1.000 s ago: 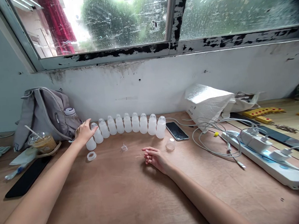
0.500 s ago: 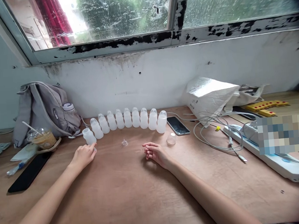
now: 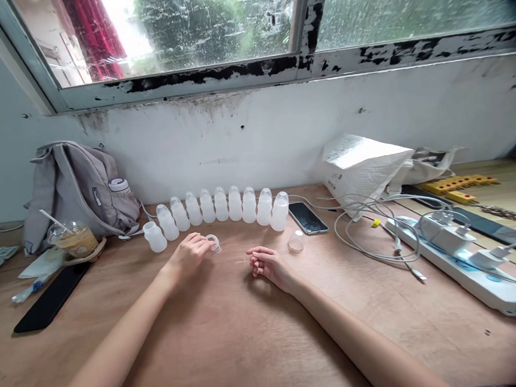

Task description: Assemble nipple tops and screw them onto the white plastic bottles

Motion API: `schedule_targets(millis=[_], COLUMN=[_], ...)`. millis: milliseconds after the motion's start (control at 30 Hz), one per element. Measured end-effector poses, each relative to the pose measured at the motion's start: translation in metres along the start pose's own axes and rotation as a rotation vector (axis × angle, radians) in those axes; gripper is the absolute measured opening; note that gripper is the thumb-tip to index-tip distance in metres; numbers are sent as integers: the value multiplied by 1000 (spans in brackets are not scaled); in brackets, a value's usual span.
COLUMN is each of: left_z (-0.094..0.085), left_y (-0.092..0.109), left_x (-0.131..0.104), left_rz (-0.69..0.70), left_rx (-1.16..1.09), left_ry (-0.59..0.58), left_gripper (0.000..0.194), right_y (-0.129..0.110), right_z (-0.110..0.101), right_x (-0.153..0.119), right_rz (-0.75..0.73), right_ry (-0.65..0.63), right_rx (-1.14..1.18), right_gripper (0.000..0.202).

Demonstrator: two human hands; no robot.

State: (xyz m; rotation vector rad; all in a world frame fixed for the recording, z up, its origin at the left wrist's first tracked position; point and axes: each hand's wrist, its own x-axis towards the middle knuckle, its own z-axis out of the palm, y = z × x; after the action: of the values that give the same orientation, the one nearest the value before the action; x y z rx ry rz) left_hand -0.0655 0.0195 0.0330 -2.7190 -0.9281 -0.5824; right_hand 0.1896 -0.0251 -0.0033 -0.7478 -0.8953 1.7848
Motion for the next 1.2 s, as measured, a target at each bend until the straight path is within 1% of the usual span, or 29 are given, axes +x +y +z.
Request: schedule_targets(millis=[133, 267, 367, 467, 600, 667, 733, 833, 900, 967, 1067, 1133, 1200], left_z=[13, 30, 42, 48, 48, 48, 49, 50, 49, 46, 42, 40, 39], left_y=[3, 5, 8, 13, 17, 18, 20, 33, 48, 65, 86, 95, 99], left_x=[6, 0, -7, -9, -1, 5, 10, 15, 16, 16, 15, 14, 14], left_rz=[-3, -48, -110, -239, -511, -607, -676, -757, -778, -777, -779, -794, -815], left_rx=[-35, -91, -154, -211, -269, -330, -420, -604, -762, -922, -1118, -1213, -1282], left_ry=[32, 61, 98, 172, 296, 313, 311, 322, 317, 288, 228, 204, 193], left_gripper=[30, 27, 22, 21, 21, 20, 16, 15, 16, 16, 19, 22, 24], right_y=[1, 2, 2, 2, 3, 4, 6, 9, 10, 11, 12, 13, 14], right_z=[-1, -1, -2, -1, -1, 0, 1, 6, 11, 16, 22, 23, 23], right_x=[0, 1, 2, 2, 1, 1, 0, -2, -4, -7, -11, -14, -15], right_rz=[2, 6, 8, 5, -10, -24, -37, -100, -185, -252, -255, -248, -250], right_ry=[-6, -5, -4, -4, -5, -7, -7, 29, 67, 73, 47, 63, 97], right_rx=[-10, -17, -25, -40, -78, -109, -139, -252, -398, -516, -549, -544, -526], right_gripper=[17, 18, 18, 19, 19, 19, 20, 21, 24, 29, 30, 27, 25])
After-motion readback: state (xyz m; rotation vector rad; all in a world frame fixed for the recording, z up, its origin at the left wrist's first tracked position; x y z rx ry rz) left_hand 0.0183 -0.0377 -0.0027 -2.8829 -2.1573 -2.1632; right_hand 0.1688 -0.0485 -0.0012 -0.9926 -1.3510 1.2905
